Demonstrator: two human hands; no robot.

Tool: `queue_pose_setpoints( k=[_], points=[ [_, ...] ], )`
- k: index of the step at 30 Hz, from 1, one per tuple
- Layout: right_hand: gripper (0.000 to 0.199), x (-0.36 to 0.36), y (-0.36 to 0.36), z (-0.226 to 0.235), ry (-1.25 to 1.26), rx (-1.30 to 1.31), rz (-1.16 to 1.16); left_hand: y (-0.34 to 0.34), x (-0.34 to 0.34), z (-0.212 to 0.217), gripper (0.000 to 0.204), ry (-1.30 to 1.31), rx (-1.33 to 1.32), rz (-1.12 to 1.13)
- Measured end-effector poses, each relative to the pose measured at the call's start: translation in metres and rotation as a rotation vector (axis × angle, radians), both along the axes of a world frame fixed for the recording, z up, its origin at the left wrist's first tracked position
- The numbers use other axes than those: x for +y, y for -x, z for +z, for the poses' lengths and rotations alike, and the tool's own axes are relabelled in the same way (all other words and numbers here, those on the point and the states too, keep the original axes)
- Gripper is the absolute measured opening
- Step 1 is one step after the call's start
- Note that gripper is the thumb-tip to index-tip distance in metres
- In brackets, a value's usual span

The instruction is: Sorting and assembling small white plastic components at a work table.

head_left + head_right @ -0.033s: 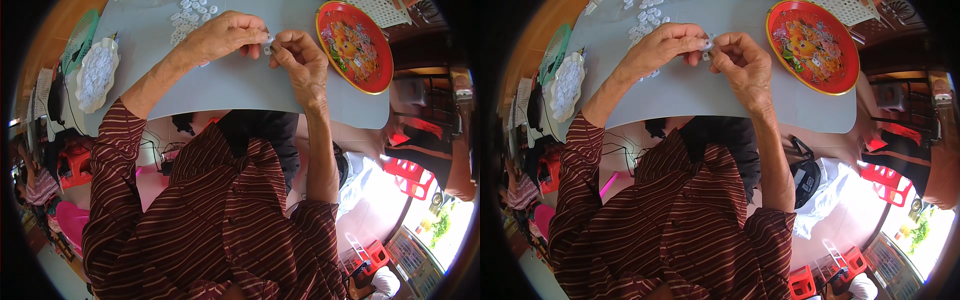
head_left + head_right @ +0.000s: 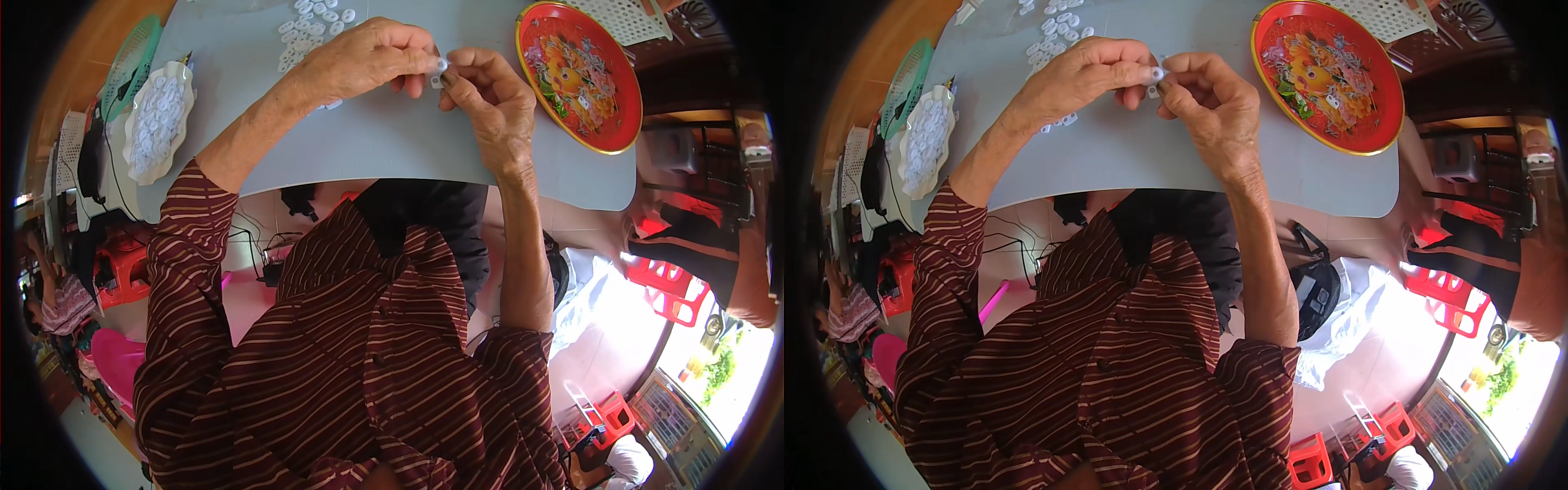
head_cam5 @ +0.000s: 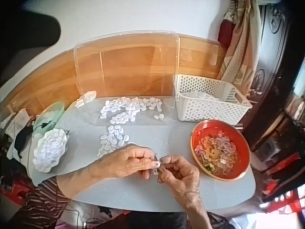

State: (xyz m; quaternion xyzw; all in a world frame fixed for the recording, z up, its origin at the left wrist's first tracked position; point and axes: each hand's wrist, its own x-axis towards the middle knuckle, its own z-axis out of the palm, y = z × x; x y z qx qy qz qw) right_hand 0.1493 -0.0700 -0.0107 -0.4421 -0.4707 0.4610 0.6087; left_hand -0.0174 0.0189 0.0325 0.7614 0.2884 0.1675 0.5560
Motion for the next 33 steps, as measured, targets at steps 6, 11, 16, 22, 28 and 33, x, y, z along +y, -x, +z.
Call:
queue_pose_setpoints(
  k=[6,11,16,22,28,33],
  points=[
    [0.021,-0.001,0.000,0.003,0.000,-0.033,-0.011,-0.002,0.005,0.000,0.029,-0.160,0.064,-0.104],
    [0.018,0.001,0.001,0.001,-0.013,0.023,-0.036,-0.001,-0.012,-0.014,0.031,-0.136,-0.091,0.051],
    [0.020,0.002,0.001,0.000,-0.021,0.017,-0.029,-0.008,-0.021,-0.029,0.034,-0.296,-0.168,0.147],
    [0.024,0.001,0.003,0.003,-0.018,-0.039,-0.008,-0.009,-0.024,-0.032,0.033,-0.257,-0.169,0.227],
    [0.026,-0.001,0.003,0.005,-0.034,-0.069,-0.016,-0.009,-0.025,-0.024,0.034,-0.230,-0.106,0.214],
    [0.026,-0.001,0.003,0.002,-0.058,-0.051,-0.014,-0.009,-0.023,-0.025,0.035,-0.315,-0.059,0.173]
  ],
)
